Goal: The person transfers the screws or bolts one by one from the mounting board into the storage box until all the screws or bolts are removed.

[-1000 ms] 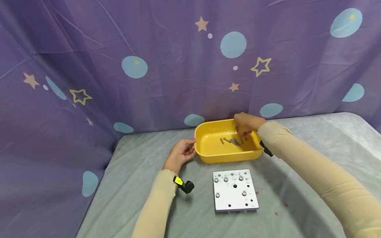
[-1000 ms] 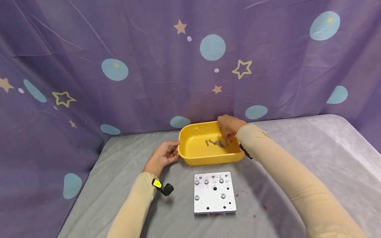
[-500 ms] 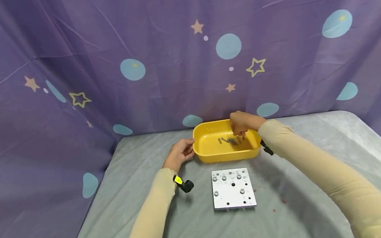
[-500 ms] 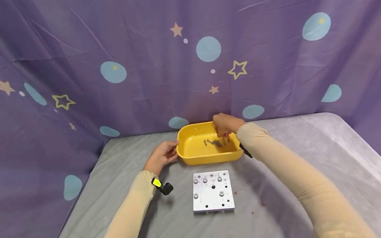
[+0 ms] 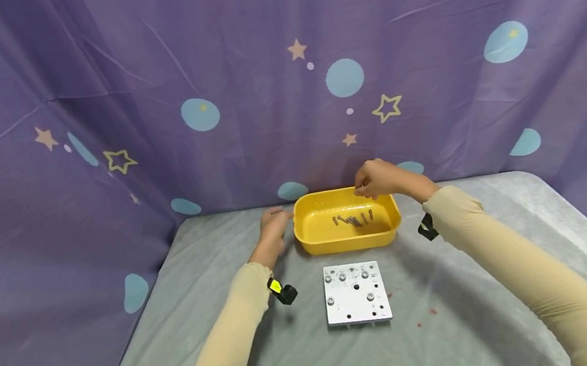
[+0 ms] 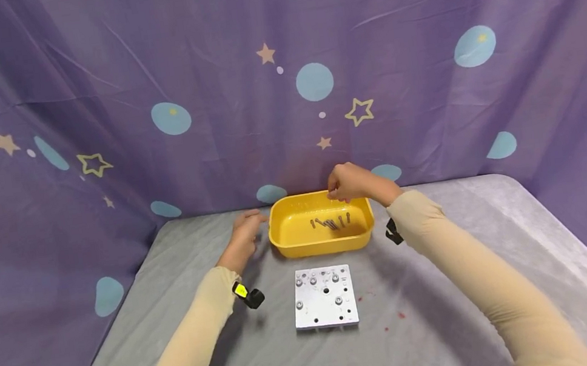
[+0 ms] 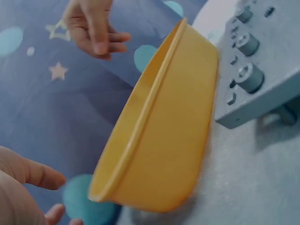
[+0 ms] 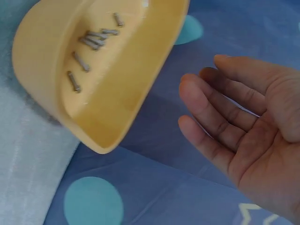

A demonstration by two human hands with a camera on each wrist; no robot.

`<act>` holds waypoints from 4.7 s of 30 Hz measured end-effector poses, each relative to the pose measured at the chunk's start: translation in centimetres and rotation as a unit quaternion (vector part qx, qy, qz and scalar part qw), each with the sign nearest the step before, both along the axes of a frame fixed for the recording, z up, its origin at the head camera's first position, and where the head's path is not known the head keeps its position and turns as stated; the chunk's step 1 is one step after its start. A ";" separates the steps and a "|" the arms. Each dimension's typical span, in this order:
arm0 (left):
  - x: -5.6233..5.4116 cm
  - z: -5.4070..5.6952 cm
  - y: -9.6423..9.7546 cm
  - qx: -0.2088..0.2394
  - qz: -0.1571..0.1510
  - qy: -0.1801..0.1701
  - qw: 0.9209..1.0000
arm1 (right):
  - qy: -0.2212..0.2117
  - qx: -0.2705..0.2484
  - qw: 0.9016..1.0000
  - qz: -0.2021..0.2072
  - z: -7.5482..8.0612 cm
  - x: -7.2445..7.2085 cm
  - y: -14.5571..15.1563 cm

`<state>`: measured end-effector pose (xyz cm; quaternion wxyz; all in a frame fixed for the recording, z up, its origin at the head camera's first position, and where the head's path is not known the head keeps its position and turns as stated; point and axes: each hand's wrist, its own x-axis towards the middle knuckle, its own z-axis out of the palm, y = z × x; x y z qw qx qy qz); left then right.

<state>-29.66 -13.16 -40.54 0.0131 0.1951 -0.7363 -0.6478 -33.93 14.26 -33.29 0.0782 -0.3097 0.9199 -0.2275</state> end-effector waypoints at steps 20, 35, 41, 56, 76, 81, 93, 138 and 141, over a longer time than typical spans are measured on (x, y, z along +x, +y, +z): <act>6.2 3.1 2.4 -0.286 -0.143 0.352 0.880 | 0.135 -0.156 0.978 -0.032 -1.3 9.0 1.9; 7.4 1.7 2.3 -0.314 -0.182 0.373 0.854 | 0.151 -0.174 0.973 -0.017 -4.8 10.5 0.9; 7.4 0.2 2.3 -0.335 -0.226 0.352 0.844 | 0.156 -0.151 0.976 -0.011 -6.7 10.3 0.8; 7.7 -1.9 2.3 -0.383 -0.288 0.297 0.826 | 0.121 -0.092 0.988 -0.016 -9.4 10.8 0.5; 7.4 -3.0 2.7 -0.437 -0.329 0.228 0.805 | 0.102 -0.036 0.994 -0.017 -9.9 10.9 0.0; 7.3 -3.2 2.8 -0.463 -0.328 0.224 0.792 | 0.101 -0.022 0.994 -0.025 -10.0 11.0 -0.2; 7.3 -3.0 3.0 -0.496 -0.355 0.219 0.761 | 0.090 0.005 0.995 -0.036 -9.6 11.1 0.1; 7.2 -3.1 2.8 -0.504 -0.387 0.185 0.750 | 0.066 0.006 0.998 -0.014 -9.8 11.2 0.6; 7.2 -3.0 2.8 -0.504 -0.387 0.183 0.750 | 0.063 0.005 0.998 -0.014 -9.7 11.3 0.6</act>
